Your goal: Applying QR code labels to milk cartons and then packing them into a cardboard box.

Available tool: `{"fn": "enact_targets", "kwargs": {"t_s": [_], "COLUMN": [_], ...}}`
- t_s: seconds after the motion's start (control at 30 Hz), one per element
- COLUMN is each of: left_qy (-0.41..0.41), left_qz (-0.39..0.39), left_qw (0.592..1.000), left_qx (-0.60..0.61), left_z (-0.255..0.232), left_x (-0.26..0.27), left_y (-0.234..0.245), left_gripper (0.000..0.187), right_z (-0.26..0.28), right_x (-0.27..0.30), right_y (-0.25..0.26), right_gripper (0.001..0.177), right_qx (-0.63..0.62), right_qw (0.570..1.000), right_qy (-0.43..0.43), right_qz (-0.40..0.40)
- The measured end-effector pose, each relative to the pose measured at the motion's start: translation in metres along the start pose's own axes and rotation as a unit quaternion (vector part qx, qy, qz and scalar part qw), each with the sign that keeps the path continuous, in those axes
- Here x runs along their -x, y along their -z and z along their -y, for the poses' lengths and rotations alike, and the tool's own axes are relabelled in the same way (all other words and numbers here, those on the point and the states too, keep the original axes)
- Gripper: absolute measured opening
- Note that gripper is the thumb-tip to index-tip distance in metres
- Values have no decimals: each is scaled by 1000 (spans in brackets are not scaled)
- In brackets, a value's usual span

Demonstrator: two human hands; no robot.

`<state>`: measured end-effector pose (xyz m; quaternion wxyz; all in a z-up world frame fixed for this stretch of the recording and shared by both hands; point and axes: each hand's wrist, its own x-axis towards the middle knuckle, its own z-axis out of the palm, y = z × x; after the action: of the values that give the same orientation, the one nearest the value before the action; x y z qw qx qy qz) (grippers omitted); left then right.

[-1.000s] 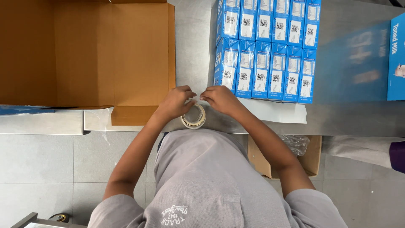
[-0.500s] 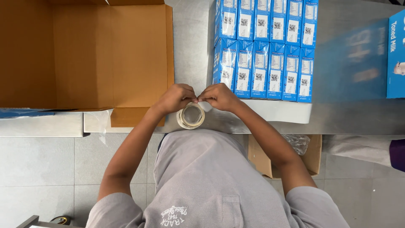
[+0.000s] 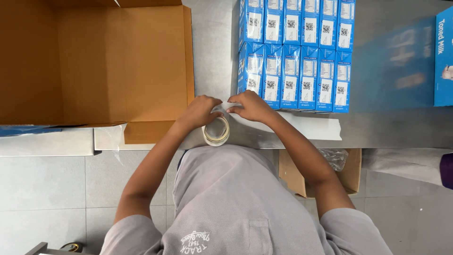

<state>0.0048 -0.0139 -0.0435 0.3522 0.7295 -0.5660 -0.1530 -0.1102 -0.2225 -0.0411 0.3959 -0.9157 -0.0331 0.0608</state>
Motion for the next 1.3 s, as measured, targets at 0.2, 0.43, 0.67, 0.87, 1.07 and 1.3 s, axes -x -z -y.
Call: {"fn": "enact_targets", "kwargs": {"t_s": [0.2, 0.43, 0.67, 0.87, 1.07, 1.3], "left_qy": [150, 112, 215, 187, 184, 182], "left_qz": [0, -60, -60, -70, -77, -61], "left_qw": [988, 983, 973, 978, 980, 979], "left_qx": [25, 130, 56, 66, 15, -67], "left_z": [-4, 21, 19, -14, -29, -25], "left_x": [0, 20, 33, 30, 29, 30], "left_y": [-6, -6, -10, -8, -15, -31], "left_gripper": [14, 13, 22, 22, 23, 19], "right_z": [-1, -39, -35, -133, -193, -317], "right_x": [13, 63, 191, 386, 505, 600], "right_y": [-1, 19, 76, 79, 57, -53], "right_gripper": [35, 36, 26, 24, 15, 25], "right_qx": [-75, -30, -4, 104, 189, -165], "right_qw": [985, 975, 900, 807, 552, 356], "right_qy": [-152, -140, -287, -466, -630, -476], "right_qz": [11, -167, -329, -349, -513, -787]}}
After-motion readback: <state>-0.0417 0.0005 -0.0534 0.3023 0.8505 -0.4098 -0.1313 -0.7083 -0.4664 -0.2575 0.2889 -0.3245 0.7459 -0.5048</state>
